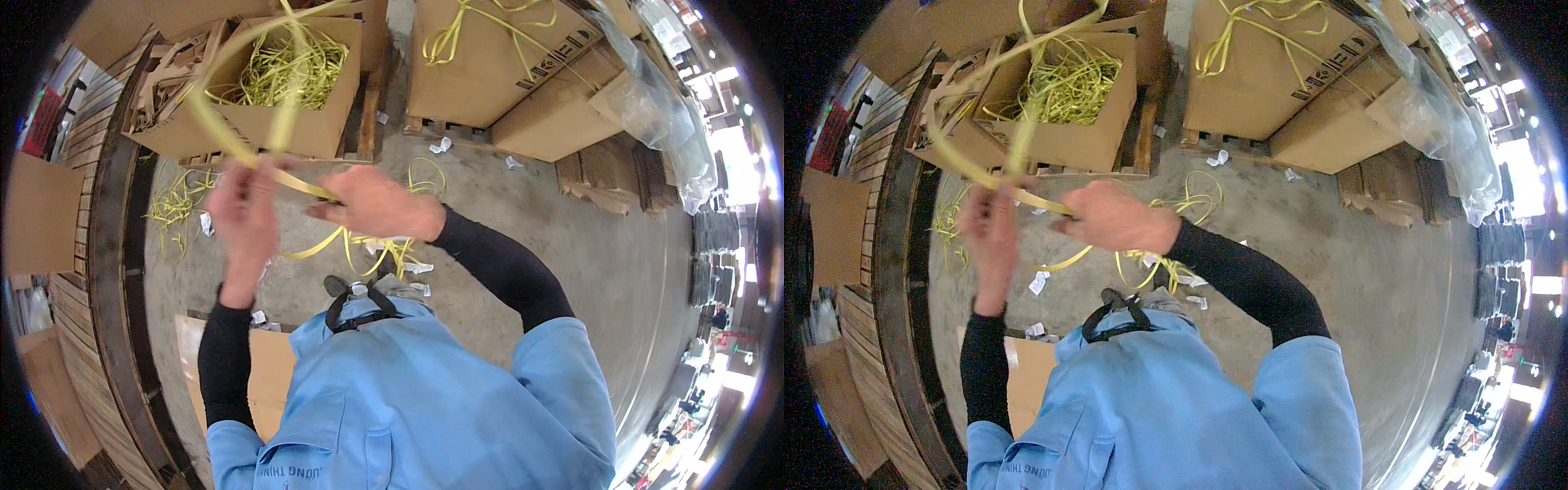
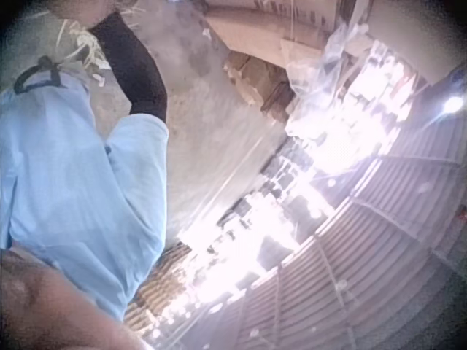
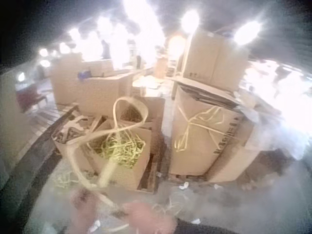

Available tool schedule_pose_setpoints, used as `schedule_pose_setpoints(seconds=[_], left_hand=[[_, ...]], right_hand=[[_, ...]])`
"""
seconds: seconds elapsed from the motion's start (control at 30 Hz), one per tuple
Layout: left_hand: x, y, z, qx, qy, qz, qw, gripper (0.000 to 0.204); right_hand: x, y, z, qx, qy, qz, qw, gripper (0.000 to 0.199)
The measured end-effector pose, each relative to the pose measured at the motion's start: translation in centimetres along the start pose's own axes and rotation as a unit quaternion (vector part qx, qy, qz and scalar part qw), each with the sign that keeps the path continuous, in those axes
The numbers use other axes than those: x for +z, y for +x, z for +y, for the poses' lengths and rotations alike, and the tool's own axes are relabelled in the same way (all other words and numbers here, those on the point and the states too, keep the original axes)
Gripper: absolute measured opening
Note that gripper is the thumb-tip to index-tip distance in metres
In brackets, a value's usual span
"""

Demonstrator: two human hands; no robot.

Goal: The person repeatedly picks up yellow plastic straps from the floor and from cardboard boxes, ties them into knots by hand, and places the knotted straps into a cardboard box. The person also picks up small white tags from the floor and attaches them to the straps before knotting.

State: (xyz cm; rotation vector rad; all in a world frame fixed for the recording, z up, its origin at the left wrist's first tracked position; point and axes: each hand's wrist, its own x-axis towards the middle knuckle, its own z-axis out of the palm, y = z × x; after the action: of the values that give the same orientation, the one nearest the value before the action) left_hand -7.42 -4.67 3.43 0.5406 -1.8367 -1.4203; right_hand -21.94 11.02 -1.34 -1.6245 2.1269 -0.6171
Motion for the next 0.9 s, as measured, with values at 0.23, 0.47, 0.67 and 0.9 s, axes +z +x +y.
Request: schedule_pose_setpoints(seconds=[0.23, 0.47, 0.67, 0.9], left_hand=[[-19.8, 8.0, 4.4, 0.213, 0.023, 0.261, 0.941, 0.021], [-27.0, 11.7, -1.7, 0.200, 0.386, 0.204, 0.877, 0.039], [-13.4, 3.0, -7.8, -0.029, 0.228, 0.056, 0.972, 0.073], [3.2, -7.7, 0.1, 0.162, 0.216, -0.248, 0.931, 0.079]], right_hand=[[-2.8, -10.2, 17.6, 0.144, 0.049, 0.238, 0.959, 0.028], [-5.3, -10.6, 13.7, 0.209, 0.249, 0.025, 0.946, 0.055], [-6.8, -9.2, 6.0, 0.139, 0.626, 0.073, 0.764, 0.061], [-1.6, -5.1, 0.3, 0.092, 0.772, 0.000, 0.629, 0.067]])
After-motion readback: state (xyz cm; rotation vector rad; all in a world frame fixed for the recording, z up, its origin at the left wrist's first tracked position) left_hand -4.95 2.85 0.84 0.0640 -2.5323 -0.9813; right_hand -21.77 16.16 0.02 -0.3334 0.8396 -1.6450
